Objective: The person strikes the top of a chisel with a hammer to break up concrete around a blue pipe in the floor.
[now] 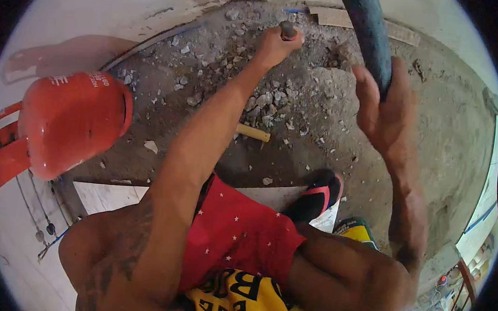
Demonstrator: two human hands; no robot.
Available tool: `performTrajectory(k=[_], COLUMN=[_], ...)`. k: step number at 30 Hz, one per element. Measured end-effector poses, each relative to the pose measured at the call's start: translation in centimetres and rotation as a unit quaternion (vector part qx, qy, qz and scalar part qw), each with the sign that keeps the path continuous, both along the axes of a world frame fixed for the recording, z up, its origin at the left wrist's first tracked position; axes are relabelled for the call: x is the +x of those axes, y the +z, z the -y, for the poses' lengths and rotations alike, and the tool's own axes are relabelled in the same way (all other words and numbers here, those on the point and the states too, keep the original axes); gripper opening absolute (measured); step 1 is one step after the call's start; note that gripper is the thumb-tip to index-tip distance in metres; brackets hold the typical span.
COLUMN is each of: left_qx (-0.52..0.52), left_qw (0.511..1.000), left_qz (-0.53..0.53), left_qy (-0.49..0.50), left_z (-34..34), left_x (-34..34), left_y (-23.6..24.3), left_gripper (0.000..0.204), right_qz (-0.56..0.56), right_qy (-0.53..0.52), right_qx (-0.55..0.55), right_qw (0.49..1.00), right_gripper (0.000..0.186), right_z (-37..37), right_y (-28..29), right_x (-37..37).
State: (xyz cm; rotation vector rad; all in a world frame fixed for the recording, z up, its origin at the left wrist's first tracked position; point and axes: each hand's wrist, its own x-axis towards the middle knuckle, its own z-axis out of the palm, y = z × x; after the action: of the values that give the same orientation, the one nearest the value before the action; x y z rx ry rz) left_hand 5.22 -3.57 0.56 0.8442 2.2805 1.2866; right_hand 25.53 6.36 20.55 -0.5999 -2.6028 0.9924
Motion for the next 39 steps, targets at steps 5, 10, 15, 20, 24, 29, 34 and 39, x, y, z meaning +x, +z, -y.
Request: performTrajectory(k=[5,10,15,20,24,29,34,39], left_qx=[0.004,-0.002,0.008,0.041,0.082,0.000,0.010,0.060], left_qw=[0.999,0.999,0.997,0.996,0.995,0.997,1.000,0.998], left_qz=[0.030,0.019,0.048,0.072,0.036,0.020,0.024,0.003], left_qy=[-0.041,-0.044,-0.066,-0.019,-0.034,-0.078,-0.007,-0.022], left_z=[-1.3,-0.3,-1.7,-0.6,-1.2,0.1,-1.9,-3.3], left_x=[0.3,-0.9,-0.3,0.1,-0.1,-2.0,1.5,-1.1], left_y=[-0.3,-1.1,-1.5,-3.0,-1.9,-3.8,-2.2,-5.3], left_gripper=[0.029,0.031,0.026,0.025,0.027,0.029,0.036,0.042], right_qz=[0.108,0.094,0.094,0.196,0.029,0.100,0.094,0.106], right_qy=[0.049,0.014,-0.001,0.047,-0.021,0.047,-0.014,0.009], right_qx=[0.116,0.042,0.099,0.118,0.028,0.110,0.028,0.089], right_qw=[0.986,0.995,0.991,0.972,0.999,0.988,0.995,0.990], right_gripper=[0.039,0.039,0.039,0.037,0.036,0.039,0.040,0.040], right_z=[-3.3,-0.2,-3.0,-2.9,-0.2,-2.4,-1.0,-3.6], right_y=[-8.2,-2.7,-8.4,-6.8,-0.4,-8.8,-4.5,-8.5], right_x=[2.9,1.0,3.7,2.4,0.7,1.7,2.8,3.9])
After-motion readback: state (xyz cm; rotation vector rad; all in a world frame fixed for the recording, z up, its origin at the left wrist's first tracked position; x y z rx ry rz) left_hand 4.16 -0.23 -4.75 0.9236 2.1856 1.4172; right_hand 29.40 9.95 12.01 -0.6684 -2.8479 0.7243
